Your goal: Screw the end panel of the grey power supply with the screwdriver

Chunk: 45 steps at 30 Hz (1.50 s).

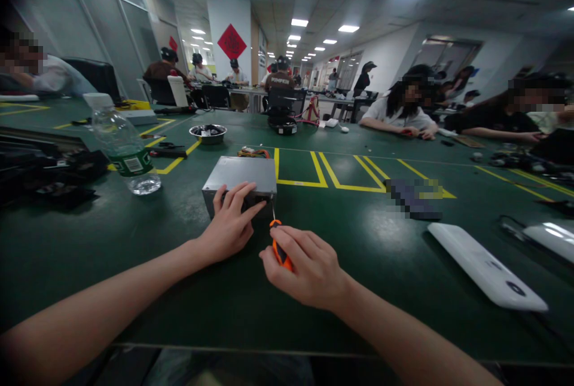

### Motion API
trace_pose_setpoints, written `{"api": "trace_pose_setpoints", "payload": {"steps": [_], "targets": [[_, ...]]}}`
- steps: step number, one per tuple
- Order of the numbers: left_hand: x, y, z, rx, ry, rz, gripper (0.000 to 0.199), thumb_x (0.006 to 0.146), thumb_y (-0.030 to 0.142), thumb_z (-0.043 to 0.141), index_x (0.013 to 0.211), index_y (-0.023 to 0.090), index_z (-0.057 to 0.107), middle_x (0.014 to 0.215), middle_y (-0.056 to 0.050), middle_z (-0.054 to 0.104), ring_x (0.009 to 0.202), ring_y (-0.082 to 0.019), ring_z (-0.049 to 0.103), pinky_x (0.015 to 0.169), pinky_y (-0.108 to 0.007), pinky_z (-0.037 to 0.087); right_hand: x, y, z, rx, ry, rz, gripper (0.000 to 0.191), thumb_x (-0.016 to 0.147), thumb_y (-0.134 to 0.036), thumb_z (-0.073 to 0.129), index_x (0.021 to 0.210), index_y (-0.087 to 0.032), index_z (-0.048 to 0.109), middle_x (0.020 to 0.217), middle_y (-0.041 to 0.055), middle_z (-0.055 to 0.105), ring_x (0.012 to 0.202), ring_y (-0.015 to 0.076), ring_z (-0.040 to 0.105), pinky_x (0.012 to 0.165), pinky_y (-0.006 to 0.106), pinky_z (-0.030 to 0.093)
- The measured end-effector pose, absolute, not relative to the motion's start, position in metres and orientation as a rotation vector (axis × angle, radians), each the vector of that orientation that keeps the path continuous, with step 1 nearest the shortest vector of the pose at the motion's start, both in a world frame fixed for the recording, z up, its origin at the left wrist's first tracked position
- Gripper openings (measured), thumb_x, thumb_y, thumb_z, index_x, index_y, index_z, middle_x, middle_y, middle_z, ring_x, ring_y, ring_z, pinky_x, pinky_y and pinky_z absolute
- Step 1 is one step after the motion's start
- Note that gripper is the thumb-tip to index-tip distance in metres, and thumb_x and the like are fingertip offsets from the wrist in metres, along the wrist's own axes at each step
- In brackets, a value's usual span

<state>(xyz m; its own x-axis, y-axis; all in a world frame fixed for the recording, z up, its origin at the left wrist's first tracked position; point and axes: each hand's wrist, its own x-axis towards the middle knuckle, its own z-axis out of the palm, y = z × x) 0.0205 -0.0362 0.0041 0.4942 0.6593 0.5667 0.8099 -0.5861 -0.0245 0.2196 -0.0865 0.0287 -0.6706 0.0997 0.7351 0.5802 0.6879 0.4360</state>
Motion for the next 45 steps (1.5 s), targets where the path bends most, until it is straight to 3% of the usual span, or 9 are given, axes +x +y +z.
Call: {"api": "trace_pose_setpoints", "payload": {"steps": [5,11,17,22,27,32,36,40,45], "targets": [[0.0206,-0.0356,0.0026,-2.440,-1.240,-0.768,0.049,0.072,0.012,0.053,0.121,0.021,0.054,0.140,-0.017,0.033,0.133,-0.033,0.025,0.107,-0.057,0.013,0.2165,-0.0866,0.0239,-0.469,-2.227,-0.841,0.019,0.077,-0.015,0.059,0.095,-0.020,0.056,0.104,0.0123,0.063,0.099,0.0207,0.061,0.074,0.028,0.054],[0.0202,-0.0347,0.0029,-2.452,-1.231,-0.754,0.050,0.072,0.013,0.053,0.122,0.020,0.053,0.141,-0.018,0.031,0.134,-0.033,0.023,0.107,-0.057,0.012,0.2208,-0.0856,0.0281,-0.434,-2.237,-0.894,0.024,0.077,-0.011,0.062,0.100,-0.017,0.056,0.098,0.0120,0.067,0.095,0.0189,0.064,0.071,0.025,0.055],[0.0202,-0.0349,0.0023,-2.449,-1.247,-0.755,0.050,0.072,0.012,0.053,0.121,0.021,0.054,0.140,-0.018,0.032,0.133,-0.033,0.024,0.106,-0.057,0.013,0.2195,-0.0852,0.0274,-0.466,-2.254,-0.838,0.021,0.077,-0.013,0.060,0.097,-0.019,0.056,0.107,0.0130,0.064,0.102,0.0223,0.061,0.077,0.033,0.054],[0.0204,-0.0347,0.0019,-2.449,-1.243,-0.762,0.049,0.073,0.012,0.052,0.121,0.020,0.053,0.141,-0.018,0.031,0.134,-0.033,0.023,0.107,-0.056,0.012,0.2179,-0.0878,0.0287,-0.464,-2.228,-0.898,0.029,0.076,-0.014,0.064,0.103,-0.021,0.056,0.106,0.0116,0.063,0.100,0.0189,0.062,0.076,0.026,0.054],[0.0204,-0.0348,0.0030,-2.464,-1.246,-0.749,0.049,0.073,0.011,0.053,0.121,0.020,0.053,0.141,-0.018,0.031,0.134,-0.033,0.023,0.107,-0.057,0.012,0.2246,-0.0834,0.0277,-0.499,-2.196,-0.856,0.021,0.075,-0.015,0.067,0.093,-0.019,0.057,0.098,0.0091,0.066,0.093,0.0173,0.063,0.074,0.026,0.054],[0.0197,-0.0355,0.0044,-2.466,-1.244,-0.749,0.049,0.072,0.012,0.053,0.121,0.019,0.054,0.141,-0.018,0.031,0.133,-0.033,0.023,0.106,-0.058,0.013,0.2227,-0.0832,0.0239,-0.480,-2.216,-0.819,0.022,0.075,-0.010,0.063,0.094,-0.019,0.055,0.108,0.0130,0.062,0.103,0.0217,0.059,0.077,0.032,0.054],[0.0200,-0.0363,0.0052,-2.468,-1.251,-0.750,0.050,0.072,0.012,0.053,0.122,0.019,0.054,0.141,-0.017,0.031,0.134,-0.033,0.023,0.107,-0.057,0.013,0.2212,-0.0859,0.0268,-0.520,-2.191,-0.926,0.028,0.076,-0.010,0.062,0.102,-0.021,0.056,0.105,0.0115,0.063,0.095,0.0170,0.063,0.073,0.024,0.054],[0.0210,-0.0360,0.0036,-2.451,-1.261,-0.758,0.050,0.071,0.011,0.053,0.121,0.020,0.054,0.142,-0.017,0.032,0.133,-0.033,0.023,0.107,-0.057,0.013,0.2249,-0.0847,0.0290,-0.542,-2.173,-0.916,0.025,0.075,-0.011,0.066,0.097,-0.018,0.056,0.097,0.0103,0.065,0.088,0.0169,0.064,0.070,0.025,0.054],[0.0223,-0.0354,0.0017,-2.433,-1.270,-0.741,0.047,0.074,0.014,0.053,0.121,0.020,0.053,0.141,-0.017,0.031,0.134,-0.032,0.024,0.108,-0.056,0.011,0.2237,-0.0836,0.0254,-0.558,-2.187,-0.835,0.016,0.077,-0.011,0.060,0.090,-0.018,0.053,0.102,0.0118,0.063,0.097,0.0208,0.061,0.073,0.031,0.054]]}}
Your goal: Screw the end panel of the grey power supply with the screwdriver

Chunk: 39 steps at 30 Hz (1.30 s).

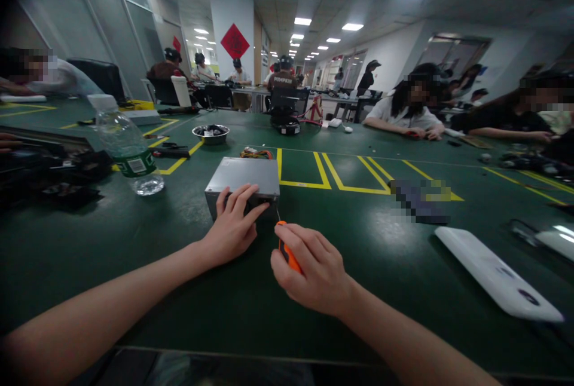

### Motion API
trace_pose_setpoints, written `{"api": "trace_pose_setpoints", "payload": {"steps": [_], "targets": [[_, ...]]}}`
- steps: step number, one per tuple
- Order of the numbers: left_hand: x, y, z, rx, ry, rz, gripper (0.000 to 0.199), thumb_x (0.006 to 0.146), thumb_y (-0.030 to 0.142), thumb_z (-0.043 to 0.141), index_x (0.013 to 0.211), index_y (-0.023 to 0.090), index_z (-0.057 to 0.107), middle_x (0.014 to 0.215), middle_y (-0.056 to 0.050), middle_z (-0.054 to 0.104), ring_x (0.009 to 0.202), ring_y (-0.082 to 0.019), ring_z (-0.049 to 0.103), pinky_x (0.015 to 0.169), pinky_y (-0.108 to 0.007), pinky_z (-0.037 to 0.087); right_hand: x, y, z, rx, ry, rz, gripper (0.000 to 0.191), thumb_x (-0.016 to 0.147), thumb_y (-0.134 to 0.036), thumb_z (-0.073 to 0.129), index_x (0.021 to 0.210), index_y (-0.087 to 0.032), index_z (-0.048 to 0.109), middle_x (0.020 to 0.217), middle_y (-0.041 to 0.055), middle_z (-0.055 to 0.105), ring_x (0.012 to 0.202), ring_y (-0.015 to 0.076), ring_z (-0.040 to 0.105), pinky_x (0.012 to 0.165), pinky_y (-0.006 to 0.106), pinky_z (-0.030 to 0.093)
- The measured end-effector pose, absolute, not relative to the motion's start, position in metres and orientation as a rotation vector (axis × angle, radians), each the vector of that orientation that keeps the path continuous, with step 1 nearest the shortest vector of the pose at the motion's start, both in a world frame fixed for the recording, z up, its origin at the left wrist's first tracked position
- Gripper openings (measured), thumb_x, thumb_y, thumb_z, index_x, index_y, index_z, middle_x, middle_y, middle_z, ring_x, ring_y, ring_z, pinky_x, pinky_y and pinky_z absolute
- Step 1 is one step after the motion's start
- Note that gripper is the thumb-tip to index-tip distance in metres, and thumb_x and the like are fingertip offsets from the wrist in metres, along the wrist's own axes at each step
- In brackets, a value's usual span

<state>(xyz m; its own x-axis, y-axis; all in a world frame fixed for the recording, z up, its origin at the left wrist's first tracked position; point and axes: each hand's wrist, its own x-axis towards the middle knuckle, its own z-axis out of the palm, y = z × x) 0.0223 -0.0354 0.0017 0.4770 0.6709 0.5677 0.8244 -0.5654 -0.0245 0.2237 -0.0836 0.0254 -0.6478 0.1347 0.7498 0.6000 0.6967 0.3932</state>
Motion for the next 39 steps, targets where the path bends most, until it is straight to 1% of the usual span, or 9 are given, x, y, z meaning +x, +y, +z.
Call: {"api": "trace_pose_setpoints", "payload": {"steps": [3,6,10,17,24,29,33,36,39], "targets": [[0.0231,-0.0356,0.0023,-2.428,-1.269,-0.752,0.044,0.077,0.017,0.053,0.121,0.020,0.053,0.141,-0.017,0.032,0.134,-0.032,0.024,0.108,-0.056,0.012,0.2217,-0.0853,0.0247,-0.562,-2.205,-0.872,0.016,0.079,-0.010,0.056,0.093,-0.017,0.055,0.104,0.0130,0.062,0.098,0.0194,0.061,0.074,0.027,0.054],[0.0236,-0.0362,0.0030,-2.428,-1.266,-0.764,0.042,0.078,0.018,0.053,0.120,0.023,0.053,0.141,-0.016,0.032,0.133,-0.032,0.024,0.107,-0.057,0.012,0.2239,-0.0859,0.0262,-0.579,-2.184,-0.926,0.020,0.079,-0.012,0.060,0.098,-0.019,0.056,0.102,0.0106,0.064,0.096,0.0169,0.062,0.074,0.024,0.054],[0.0246,-0.0368,0.0030,-2.426,-1.250,-0.756,0.042,0.078,0.019,0.055,0.120,0.027,0.055,0.142,-0.015,0.031,0.133,-0.033,0.024,0.107,-0.058,0.012,0.2282,-0.0839,0.0290,-0.587,-2.141,-0.907,0.019,0.078,-0.014,0.064,0.094,-0.019,0.055,0.093,0.0076,0.067,0.087,0.0148,0.065,0.071,0.023,0.054],[0.0276,-0.0368,-0.0002,-2.374,-1.224,-0.686,0.052,0.078,0.020,0.058,0.128,0.028,0.048,0.144,-0.015,0.029,0.134,-0.036,0.021,0.107,-0.060,0.012,0.2249,-0.0855,0.0273,-0.587,-2.172,-0.887,0.018,0.080,-0.010,0.057,0.097,-0.017,0.053,0.099,0.0121,0.065,0.094,0.0191,0.064,0.074,0.028,0.054],[0.0277,-0.0378,0.0000,-2.358,-1.214,-0.581,0.056,0.079,0.023,0.056,0.133,0.026,0.042,0.145,-0.017,0.028,0.135,-0.038,0.018,0.105,-0.061,0.014,0.2296,-0.0843,0.0326,-0.667,-2.109,-0.907,0.021,0.080,-0.016,0.063,0.099,-0.019,0.055,0.090,0.0069,0.067,0.077,0.0128,0.065,0.066,0.021,0.052],[0.0280,-0.0389,0.0012,-2.357,-1.214,-0.546,0.056,0.081,0.026,0.055,0.134,0.025,0.040,0.145,-0.019,0.028,0.135,-0.038,0.019,0.106,-0.061,0.014,0.2230,-0.0857,0.0332,-0.615,-2.147,-0.869,0.019,0.080,-0.012,0.057,0.098,-0.018,0.055,0.102,0.0128,0.065,0.097,0.0212,0.063,0.075,0.030,0.054],[0.0288,-0.0388,0.0002,-2.347,-1.224,-0.550,0.057,0.080,0.026,0.056,0.134,0.026,0.041,0.145,-0.017,0.028,0.136,-0.037,0.017,0.106,-0.060,0.013,0.2207,-0.0872,0.0333,-0.591,-2.169,-0.937,0.020,0.080,-0.012,0.057,0.099,-0.018,0.060,0.097,0.0108,0.066,0.090,0.0176,0.065,0.071,0.023,0.054],[0.0289,-0.0388,-0.0003,-2.348,-1.226,-0.546,0.056,0.081,0.027,0.055,0.135,0.026,0.039,0.146,-0.017,0.027,0.136,-0.037,0.017,0.106,-0.060,0.013,0.2256,-0.0857,0.0324,-0.596,-2.152,-0.966,0.020,0.079,-0.014,0.061,0.099,-0.021,0.061,0.093,0.0070,0.068,0.089,0.0150,0.066,0.074,0.022,0.053],[0.0286,-0.0390,-0.0001,-2.352,-1.221,-0.545,0.055,0.082,0.028,0.054,0.135,0.025,0.039,0.145,-0.018,0.026,0.136,-0.038,0.017,0.106,-0.060,0.013,0.2282,-0.0841,0.0307,-0.618,-2.166,-0.940,0.022,0.080,-0.015,0.062,0.101,-0.022,0.059,0.097,0.0063,0.067,0.093,0.0144,0.064,0.076,0.022,0.053]]}}
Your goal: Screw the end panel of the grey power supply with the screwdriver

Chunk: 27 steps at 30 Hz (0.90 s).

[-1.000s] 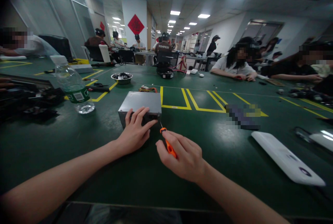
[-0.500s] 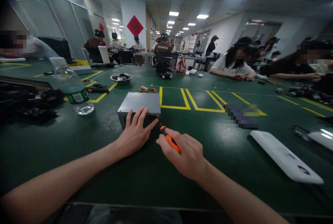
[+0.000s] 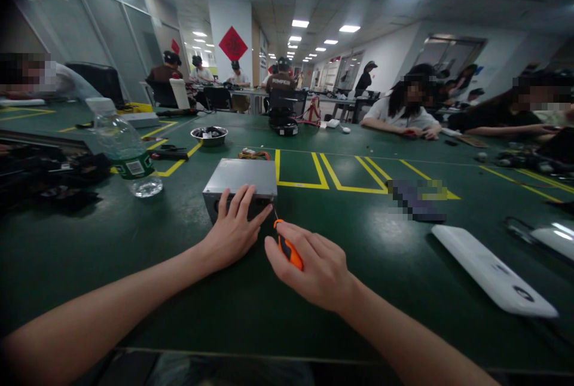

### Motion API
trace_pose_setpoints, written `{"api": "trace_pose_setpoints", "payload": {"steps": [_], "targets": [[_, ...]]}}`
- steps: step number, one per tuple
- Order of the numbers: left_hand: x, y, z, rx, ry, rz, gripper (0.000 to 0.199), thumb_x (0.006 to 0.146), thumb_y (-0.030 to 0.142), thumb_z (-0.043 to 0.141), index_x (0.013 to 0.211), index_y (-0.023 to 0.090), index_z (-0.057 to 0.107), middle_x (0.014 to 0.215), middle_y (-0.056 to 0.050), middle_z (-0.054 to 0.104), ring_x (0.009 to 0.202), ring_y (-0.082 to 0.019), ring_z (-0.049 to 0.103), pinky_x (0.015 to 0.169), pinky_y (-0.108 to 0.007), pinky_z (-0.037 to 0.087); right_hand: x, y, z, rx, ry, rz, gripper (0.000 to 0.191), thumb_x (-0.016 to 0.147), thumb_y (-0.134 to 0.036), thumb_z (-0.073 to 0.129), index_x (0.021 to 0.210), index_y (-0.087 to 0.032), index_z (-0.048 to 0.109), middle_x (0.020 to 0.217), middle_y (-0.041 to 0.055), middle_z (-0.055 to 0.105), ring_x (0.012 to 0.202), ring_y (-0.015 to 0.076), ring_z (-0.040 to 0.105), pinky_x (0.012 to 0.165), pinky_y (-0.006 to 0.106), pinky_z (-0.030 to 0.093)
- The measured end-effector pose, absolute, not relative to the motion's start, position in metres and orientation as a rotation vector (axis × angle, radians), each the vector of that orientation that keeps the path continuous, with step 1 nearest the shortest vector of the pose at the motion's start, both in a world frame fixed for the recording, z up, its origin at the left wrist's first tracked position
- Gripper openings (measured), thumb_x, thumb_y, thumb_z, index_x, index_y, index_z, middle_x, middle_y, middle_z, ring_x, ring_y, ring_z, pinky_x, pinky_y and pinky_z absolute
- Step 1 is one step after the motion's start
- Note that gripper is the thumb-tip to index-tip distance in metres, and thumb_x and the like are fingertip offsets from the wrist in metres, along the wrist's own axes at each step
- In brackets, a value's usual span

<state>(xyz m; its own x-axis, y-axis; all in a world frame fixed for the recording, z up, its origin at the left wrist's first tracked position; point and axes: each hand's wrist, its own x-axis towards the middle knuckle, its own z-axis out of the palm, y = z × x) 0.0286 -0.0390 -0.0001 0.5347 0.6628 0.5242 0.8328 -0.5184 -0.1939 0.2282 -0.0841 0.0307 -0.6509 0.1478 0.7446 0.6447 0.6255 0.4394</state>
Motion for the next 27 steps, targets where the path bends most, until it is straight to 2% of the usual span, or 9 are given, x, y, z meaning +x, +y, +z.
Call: {"api": "trace_pose_setpoints", "payload": {"steps": [4,9,14,20,24,27], "targets": [[0.028,-0.038,-0.001,-2.350,-1.213,-0.546,0.055,0.082,0.028,0.054,0.134,0.025,0.039,0.145,-0.019,0.026,0.136,-0.038,0.017,0.106,-0.060,0.013,0.220,-0.087,0.032,-0.598,-2.201,-0.902,0.022,0.079,-0.015,0.062,0.099,-0.021,0.059,0.102,0.0095,0.065,0.100,0.0189,0.062,0.080,0.028,0.054],[0.028,-0.038,-0.001,-2.354,-1.216,-0.550,0.056,0.081,0.028,0.055,0.135,0.026,0.039,0.146,-0.017,0.026,0.136,-0.038,0.015,0.107,-0.060,0.012,0.216,-0.091,0.035,-0.568,-2.202,-1.007,0.025,0.081,-0.014,0.058,0.106,-0.021,0.058,0.098,0.0102,0.066,0.092,0.0172,0.065,0.068,0.021,0.055],[0.028,-0.039,0.000,-2.357,-1.216,-0.530,0.058,0.082,0.028,0.054,0.136,0.026,0.036,0.146,-0.017,0.025,0.136,-0.038,0.015,0.107,-0.060,0.013,0.229,-0.085,0.032,-0.615,-2.163,-0.905,0.031,0.080,-0.012,0.061,0.109,-0.018,0.055,0.100,0.0108,0.065,0.095,0.0162,0.064,0.076,0.023,0.054],[0.028,-0.037,-0.002,-2.333,-1.212,-0.498,0.058,0.082,0.029,0.054,0.137,0.026,0.035,0.146,-0.019,0.025,0.136,-0.038,0.015,0.106,-0.060,0.012,0.220,-0.088,0.031,-0.595,-2.225,-0.878,0.026,0.081,-0.009,0.054,0.106,-0.017,0.055,0.106,0.0154,0.061,0.103,0.0237,0.061,0.075,0.031,0.055],[0.028,-0.037,-0.003,-2.324,-1.212,-0.487,0.057,0.082,0.030,0.053,0.136,0.026,0.036,0.145,-0.020,0.026,0.136,-0.039,0.016,0.106,-0.059,0.012,0.219,-0.090,0.032,-0.554,-2.227,-0.921,0.024,0.083,-0.011,0.054,0.106,-0.014,0.052,0.101,0.0188,0.062,0.095,0.0228,0.064,0.061,0.024,0.056],[0.028,-0.037,-0.003,-2.324,-1.208,-0.502,0.056,0.082,0.031,0.053,0.136,0.026,0.038,0.145,-0.019,0.027,0.136,-0.039,0.017,0.106,-0.059,0.013,0.222,-0.087,0.031,-0.535,-2.223,-0.893,0.022,0.082,-0.015,0.059,0.103,-0.015,0.053,0.094,0.0143,0.065,0.089,0.0189,0.065,0.066,0.024,0.056]]}}
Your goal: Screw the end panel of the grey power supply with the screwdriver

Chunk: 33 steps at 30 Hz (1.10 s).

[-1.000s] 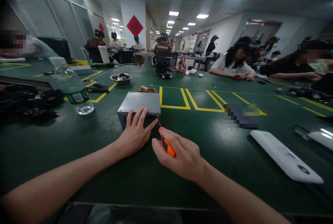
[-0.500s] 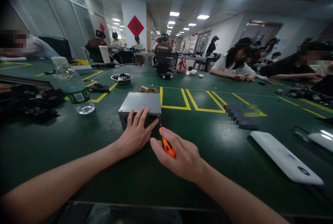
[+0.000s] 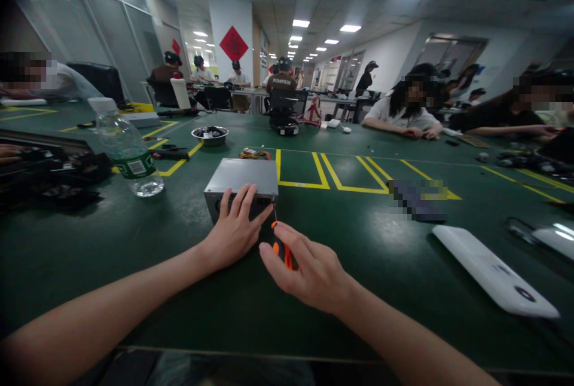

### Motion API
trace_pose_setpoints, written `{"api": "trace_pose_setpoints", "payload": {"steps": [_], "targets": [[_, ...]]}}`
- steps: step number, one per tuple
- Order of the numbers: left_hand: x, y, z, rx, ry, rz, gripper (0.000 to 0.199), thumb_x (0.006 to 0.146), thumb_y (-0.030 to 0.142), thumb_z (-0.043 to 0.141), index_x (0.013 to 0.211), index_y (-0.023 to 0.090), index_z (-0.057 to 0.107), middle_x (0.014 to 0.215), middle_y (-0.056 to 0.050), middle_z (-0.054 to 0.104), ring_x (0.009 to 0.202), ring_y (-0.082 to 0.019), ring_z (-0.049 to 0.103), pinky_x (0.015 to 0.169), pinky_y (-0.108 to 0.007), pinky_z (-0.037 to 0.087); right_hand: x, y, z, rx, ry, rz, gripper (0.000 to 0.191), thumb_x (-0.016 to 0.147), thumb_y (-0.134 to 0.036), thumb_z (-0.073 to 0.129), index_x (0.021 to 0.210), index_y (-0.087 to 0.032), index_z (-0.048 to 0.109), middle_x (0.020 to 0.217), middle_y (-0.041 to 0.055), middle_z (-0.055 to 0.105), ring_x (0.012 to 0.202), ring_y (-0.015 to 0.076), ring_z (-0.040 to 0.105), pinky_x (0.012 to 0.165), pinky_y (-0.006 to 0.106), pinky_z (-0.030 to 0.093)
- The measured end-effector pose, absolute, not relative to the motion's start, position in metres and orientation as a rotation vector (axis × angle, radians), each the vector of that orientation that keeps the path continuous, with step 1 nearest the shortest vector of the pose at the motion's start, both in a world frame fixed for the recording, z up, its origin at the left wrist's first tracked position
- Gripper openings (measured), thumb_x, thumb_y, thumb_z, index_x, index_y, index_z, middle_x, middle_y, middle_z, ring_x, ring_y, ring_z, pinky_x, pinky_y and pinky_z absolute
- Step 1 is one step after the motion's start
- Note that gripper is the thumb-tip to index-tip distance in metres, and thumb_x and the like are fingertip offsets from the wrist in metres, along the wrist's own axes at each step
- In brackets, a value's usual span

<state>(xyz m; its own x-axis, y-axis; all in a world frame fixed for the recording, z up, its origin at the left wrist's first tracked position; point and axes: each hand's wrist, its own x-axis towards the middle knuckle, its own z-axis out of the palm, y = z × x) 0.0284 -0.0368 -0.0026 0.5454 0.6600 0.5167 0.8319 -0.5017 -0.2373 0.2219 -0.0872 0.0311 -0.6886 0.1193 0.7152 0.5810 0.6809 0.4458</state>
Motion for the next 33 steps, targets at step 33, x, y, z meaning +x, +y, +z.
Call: {"api": "trace_pose_setpoints", "payload": {"steps": [33], "targets": [[0.029,-0.039,0.000,-2.303,-1.201,-0.498,0.060,0.077,0.029,0.058,0.135,0.024,0.040,0.144,-0.019,0.029,0.135,-0.039,0.018,0.106,-0.059,0.014,0.224,-0.083,0.024,-0.652,-2.147,-0.816,0.011,0.082,-0.022,0.060,0.086,-0.019,0.050,0.094,0.0085,0.067,0.087,0.0145,0.065,0.071,0.023,0.053]]}}
